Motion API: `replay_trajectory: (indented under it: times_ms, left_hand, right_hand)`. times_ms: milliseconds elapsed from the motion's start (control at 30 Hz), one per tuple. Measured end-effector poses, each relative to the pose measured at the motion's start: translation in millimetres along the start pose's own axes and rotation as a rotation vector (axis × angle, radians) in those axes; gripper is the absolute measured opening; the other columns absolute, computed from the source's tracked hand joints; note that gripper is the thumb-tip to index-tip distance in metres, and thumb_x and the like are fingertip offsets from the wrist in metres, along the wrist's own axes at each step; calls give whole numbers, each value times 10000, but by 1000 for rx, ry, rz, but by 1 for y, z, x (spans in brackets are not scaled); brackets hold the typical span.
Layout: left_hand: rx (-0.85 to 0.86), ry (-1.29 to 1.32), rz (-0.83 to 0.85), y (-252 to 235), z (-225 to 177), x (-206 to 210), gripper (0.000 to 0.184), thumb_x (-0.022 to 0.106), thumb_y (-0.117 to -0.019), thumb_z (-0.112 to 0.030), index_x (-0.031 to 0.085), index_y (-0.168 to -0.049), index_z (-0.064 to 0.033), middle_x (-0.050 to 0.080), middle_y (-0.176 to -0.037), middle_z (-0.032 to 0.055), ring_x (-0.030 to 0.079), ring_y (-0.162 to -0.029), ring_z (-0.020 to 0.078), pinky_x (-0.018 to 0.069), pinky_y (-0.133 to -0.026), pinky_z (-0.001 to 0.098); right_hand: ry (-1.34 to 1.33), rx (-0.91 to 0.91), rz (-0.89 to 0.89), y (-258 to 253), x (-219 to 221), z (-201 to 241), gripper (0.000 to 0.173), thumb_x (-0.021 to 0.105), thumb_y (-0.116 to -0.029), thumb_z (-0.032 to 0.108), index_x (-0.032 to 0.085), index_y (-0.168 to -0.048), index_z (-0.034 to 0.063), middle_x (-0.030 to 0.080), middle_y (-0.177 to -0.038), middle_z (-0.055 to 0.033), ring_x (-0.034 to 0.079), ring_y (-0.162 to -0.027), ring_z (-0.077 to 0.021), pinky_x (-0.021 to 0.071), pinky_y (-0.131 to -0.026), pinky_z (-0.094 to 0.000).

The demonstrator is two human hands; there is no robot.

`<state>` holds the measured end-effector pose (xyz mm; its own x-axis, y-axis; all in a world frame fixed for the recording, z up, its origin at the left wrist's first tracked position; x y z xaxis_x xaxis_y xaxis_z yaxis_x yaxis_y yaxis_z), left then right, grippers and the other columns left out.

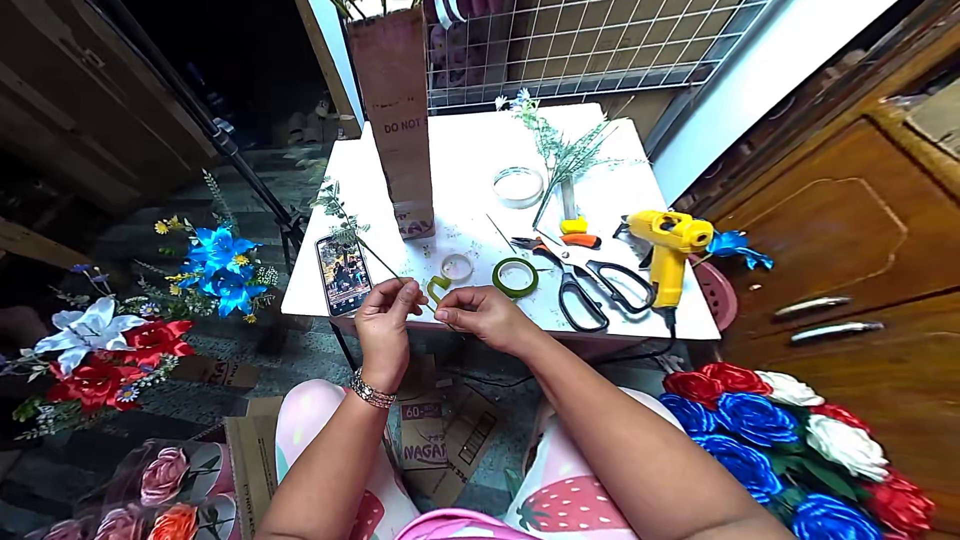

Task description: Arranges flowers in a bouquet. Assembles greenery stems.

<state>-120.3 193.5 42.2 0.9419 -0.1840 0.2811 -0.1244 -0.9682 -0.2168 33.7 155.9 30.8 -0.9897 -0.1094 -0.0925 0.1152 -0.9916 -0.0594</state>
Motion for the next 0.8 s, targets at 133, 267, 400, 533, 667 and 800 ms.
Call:
replay_trajectory:
  times_ms: [133,267,400,533,667,800]
  left_hand:
    - [-23,31,45,-5,-3,-2,211,500,-1059,-58,694,-1142,-53,718,-862,-17,685,-752,70,589,-742,230]
    - [-63,93,63,-4,1,2,229,485,-1053,-49,552,-1267,-96,734,-897,-5,716,-796,95,600,-795,270]
    - [7,3,17,-1,3,1,134,661,-954,5,700,-975,-122,736,-893,-14,708,-771,85,606,-714,244]
    - [-10,-47,46,-4,-2,-1,195,517,-1049,-45,690,-1139,-49,729,-874,-15,698,-770,78,593,-738,236]
    - [-42,65,39,-5,1,1,293,447,-1063,-31,514,-1347,-58,752,-919,25,732,-802,117,603,-799,271]
    - [3,-9,-34,-2,4,0,143,662,-951,11,664,-988,-127,735,-897,-15,719,-784,105,616,-746,267]
  right_hand:
    - [-14,63,118,-1,-3,-1,122,602,-1002,41,714,-961,15,630,-750,32,539,-646,14,457,-612,-150]
    - [20,55,48,0,-4,-3,89,650,-986,62,701,-921,29,620,-724,36,530,-619,10,461,-596,-161]
    - [57,15,-7,-1,-7,-1,74,682,-971,71,709,-915,32,635,-734,30,538,-616,9,465,-588,-162]
    - [72,32,130,-1,-8,-1,112,607,-1005,49,712,-996,13,648,-821,11,560,-692,2,479,-647,-167]
    - [112,46,76,-2,-9,-3,95,660,-991,87,698,-933,21,628,-744,14,544,-641,-5,468,-615,-176]
    - [141,-6,4,-1,-10,0,94,690,-975,104,701,-923,26,641,-789,-7,560,-654,-22,481,-612,-185]
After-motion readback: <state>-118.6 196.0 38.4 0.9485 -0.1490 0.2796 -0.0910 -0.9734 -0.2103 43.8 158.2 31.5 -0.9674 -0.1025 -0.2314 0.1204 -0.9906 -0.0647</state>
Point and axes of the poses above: each hand's wrist, its own y-axis away from the middle knuckle, its own x-axis out of the palm, z = x × y, the point moved 5 cm from there along -y, towards the middle knuckle
